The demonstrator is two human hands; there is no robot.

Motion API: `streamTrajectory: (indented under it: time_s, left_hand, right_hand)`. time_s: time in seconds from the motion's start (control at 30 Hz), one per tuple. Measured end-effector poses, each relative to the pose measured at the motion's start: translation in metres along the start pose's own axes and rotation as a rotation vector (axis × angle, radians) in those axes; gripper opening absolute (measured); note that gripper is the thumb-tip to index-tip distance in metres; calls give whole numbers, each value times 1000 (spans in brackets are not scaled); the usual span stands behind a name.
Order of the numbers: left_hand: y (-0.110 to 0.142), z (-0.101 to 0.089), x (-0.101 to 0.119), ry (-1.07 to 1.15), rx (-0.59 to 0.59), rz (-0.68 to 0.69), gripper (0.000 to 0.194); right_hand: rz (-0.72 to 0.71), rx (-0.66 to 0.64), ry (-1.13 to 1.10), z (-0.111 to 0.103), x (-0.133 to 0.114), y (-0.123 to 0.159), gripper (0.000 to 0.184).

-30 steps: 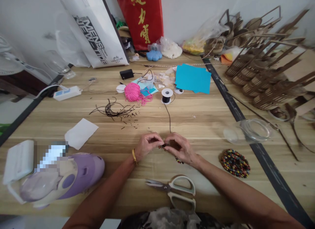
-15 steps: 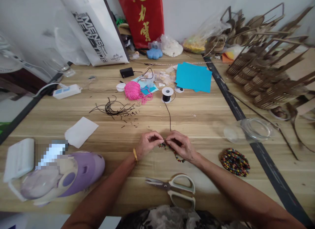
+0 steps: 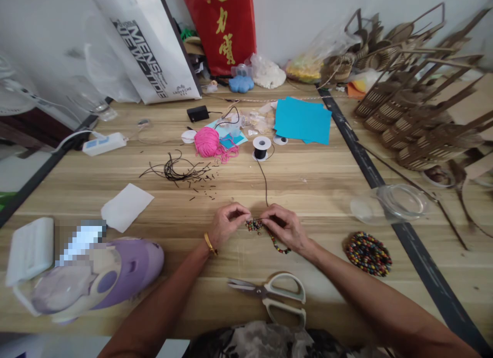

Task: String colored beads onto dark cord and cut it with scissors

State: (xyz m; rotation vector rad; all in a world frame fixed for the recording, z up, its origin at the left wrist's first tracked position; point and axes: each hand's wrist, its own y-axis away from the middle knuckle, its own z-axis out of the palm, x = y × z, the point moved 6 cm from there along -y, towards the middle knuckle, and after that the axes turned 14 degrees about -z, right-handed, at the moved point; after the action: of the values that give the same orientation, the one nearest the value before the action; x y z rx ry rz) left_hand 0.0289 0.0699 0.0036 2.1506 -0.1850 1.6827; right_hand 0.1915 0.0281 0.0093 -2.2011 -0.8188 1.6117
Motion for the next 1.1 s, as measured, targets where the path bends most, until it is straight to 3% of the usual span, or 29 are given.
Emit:
streamTrajectory:
  time_s: [0.27, 0.57, 0.9, 1.1]
  left_hand:
    - [5, 4, 14, -381, 8, 267, 9]
    - [7, 5, 9, -612, -44, 351, 11]
    - [7, 8, 9, -654, -64, 340, 11]
    - [4, 2, 10, -466, -2, 291, 6]
  right_hand:
    - [90, 44, 16, -3, -1, -1, 22]
    - [65, 53, 38, -3, 0, -1, 19]
    - [88, 58, 20, -4, 1, -1, 16]
    - [198, 131, -93, -4, 8, 2, 19]
